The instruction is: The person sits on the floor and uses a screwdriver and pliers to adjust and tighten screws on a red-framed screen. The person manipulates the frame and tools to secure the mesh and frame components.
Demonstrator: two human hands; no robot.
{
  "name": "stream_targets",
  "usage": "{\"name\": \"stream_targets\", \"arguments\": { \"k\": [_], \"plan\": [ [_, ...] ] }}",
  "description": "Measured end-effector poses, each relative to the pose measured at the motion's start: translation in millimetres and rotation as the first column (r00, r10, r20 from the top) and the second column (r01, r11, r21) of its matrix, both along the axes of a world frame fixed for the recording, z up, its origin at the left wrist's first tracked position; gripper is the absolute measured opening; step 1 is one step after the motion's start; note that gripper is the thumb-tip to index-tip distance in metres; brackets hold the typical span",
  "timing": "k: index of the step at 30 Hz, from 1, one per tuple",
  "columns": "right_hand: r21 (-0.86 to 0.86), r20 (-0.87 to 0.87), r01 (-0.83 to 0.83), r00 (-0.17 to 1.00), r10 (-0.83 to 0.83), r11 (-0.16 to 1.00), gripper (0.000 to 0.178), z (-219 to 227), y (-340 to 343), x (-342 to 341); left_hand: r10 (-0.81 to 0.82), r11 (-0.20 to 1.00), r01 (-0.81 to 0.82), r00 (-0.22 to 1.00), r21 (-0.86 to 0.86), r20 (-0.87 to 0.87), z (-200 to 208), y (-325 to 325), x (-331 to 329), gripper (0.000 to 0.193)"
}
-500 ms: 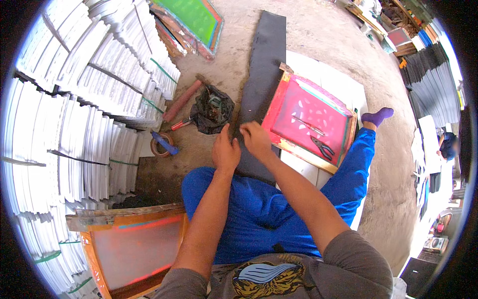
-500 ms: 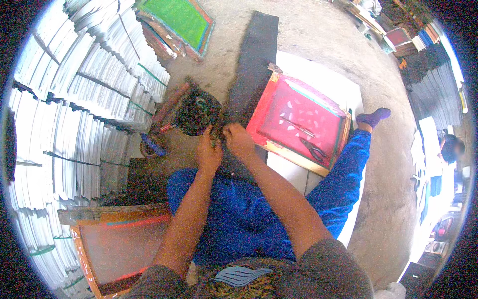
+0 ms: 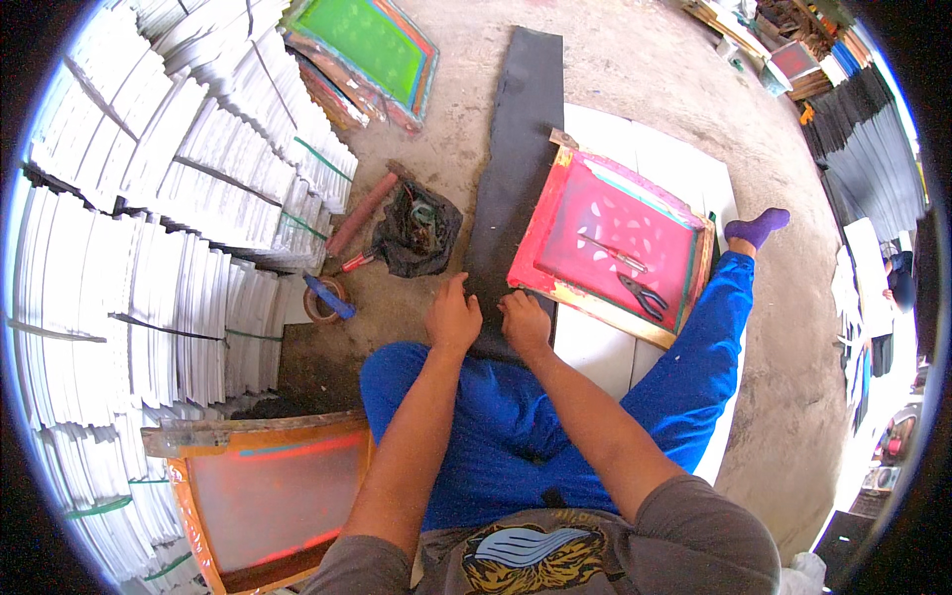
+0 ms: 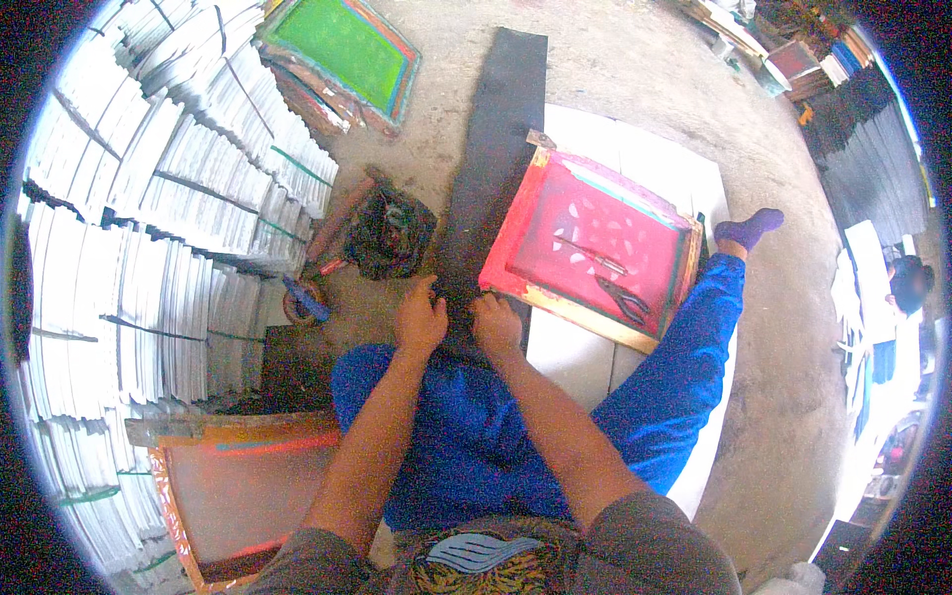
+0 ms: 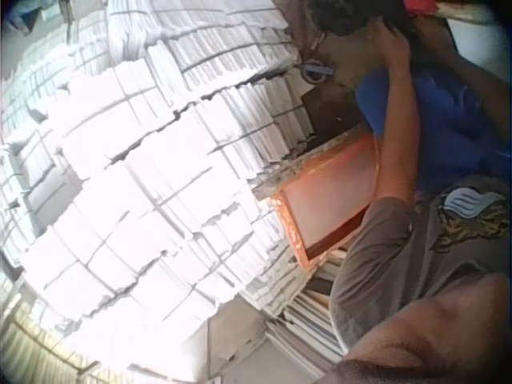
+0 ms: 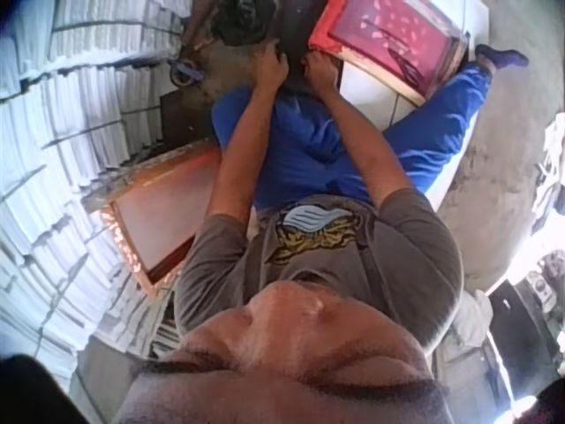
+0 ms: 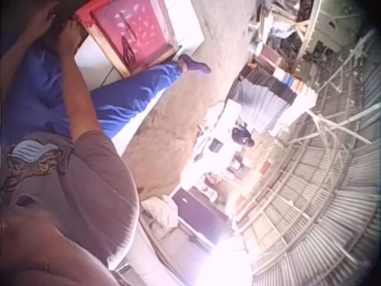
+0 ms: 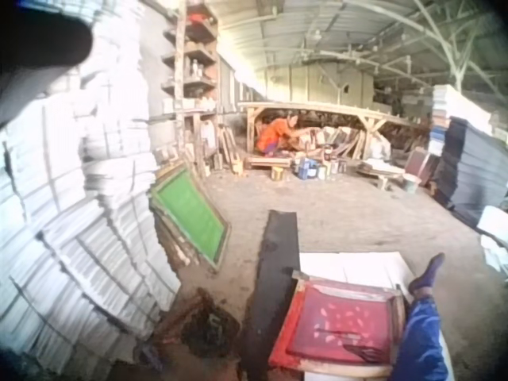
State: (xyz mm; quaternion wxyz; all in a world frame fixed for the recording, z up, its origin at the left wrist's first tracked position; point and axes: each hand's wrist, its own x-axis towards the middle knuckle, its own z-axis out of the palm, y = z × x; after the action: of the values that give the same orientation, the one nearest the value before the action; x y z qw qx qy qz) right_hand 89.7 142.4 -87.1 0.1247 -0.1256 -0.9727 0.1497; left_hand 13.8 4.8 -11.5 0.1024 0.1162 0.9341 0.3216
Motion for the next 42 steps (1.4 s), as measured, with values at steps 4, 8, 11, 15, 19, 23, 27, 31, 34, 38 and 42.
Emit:
{"name": "stream_targets", "arguments": {
  "k": [4, 8, 11, 15, 19, 23, 27, 31, 34, 38, 42],
  "plan": [
    [0.105, 0.011, -0.015, 1.0, 0.014, 0.994, 0.012, -9.8, -2.5, -2.0, 0.008, 0.999, -0.009, 1.0, 0.041, 0.021, -8.8, 3.1, -3.5, 0.047],
    [0.174, 0.025, -0.039, 0.999, 0.036, 0.984, 0.016, -10.7, -3.1, -1.0, 0.006, 0.999, -0.007, 1.0, 0.05, 0.019, -12.7, 4.8, -4.3, 0.047],
    [0.223, 0.101, -0.04, 0.995, 0.018, 0.974, 0.018, -8.1, -5.6, -2.2, 0.012, 0.996, -0.012, 1.0, 0.089, -0.001, -17.8, 5.3, -5.1, 0.046],
    [0.066, 0.308, 0.028, 0.95, -0.047, 0.997, 0.018, 4.5, -10.1, -12.4, 0.005, 0.993, -0.006, 1.0, 0.122, 0.007, -11.7, 4.4, -8.8, 0.046],
    [-0.3, 0.208, 0.081, 0.978, -0.018, 0.95, 0.017, 28.0, -8.6, -29.1, 0.109, 0.948, -0.063, 0.985, 0.311, -0.132, -18.3, -1.8, -17.1, 0.05],
    [-0.431, 0.026, 0.002, 1.0, 0.011, 0.902, 0.016, 76.1, -16.2, -92.5, 0.299, 0.887, -0.267, 0.954, 0.378, -0.029, 23.0, -6.5, -23.6, 0.052],
    [-0.448, 0.077, -0.048, 0.993, 0.092, 0.893, 0.015, 132.6, -40.3, -153.6, 0.324, 0.912, -0.295, 0.944, 0.284, -0.057, 24.2, -13.5, -29.7, 0.05],
    [-0.329, 0.205, -0.198, 0.939, 0.275, 0.923, 0.023, 136.1, -50.3, -171.3, 0.299, 0.922, -0.263, 0.95, 0.285, -0.093, 13.1, -14.0, -29.6, 0.049],
    [-0.342, 0.38, 0.023, 0.918, 0.116, 0.939, 0.023, 155.7, -49.7, -167.2, 0.289, 0.918, -0.253, 0.954, 0.307, -0.076, 3.2, -19.2, -29.3, 0.048],
    [-0.354, -0.161, -0.185, 0.978, 0.135, 0.917, 0.023, 70.1, -18.3, -114.4, 0.27, 0.919, -0.238, 0.961, 0.314, -0.064, 0.7, -10.4, -29.4, 0.047],
    [-0.266, 0.164, -0.12, 0.972, 0.167, 0.957, 0.022, 48.7, 3.6, -49.3, 0.242, 0.932, -0.224, 0.97, 0.285, -0.03, 6.7, -6.9, -26.9, 0.048]
  ]
}}
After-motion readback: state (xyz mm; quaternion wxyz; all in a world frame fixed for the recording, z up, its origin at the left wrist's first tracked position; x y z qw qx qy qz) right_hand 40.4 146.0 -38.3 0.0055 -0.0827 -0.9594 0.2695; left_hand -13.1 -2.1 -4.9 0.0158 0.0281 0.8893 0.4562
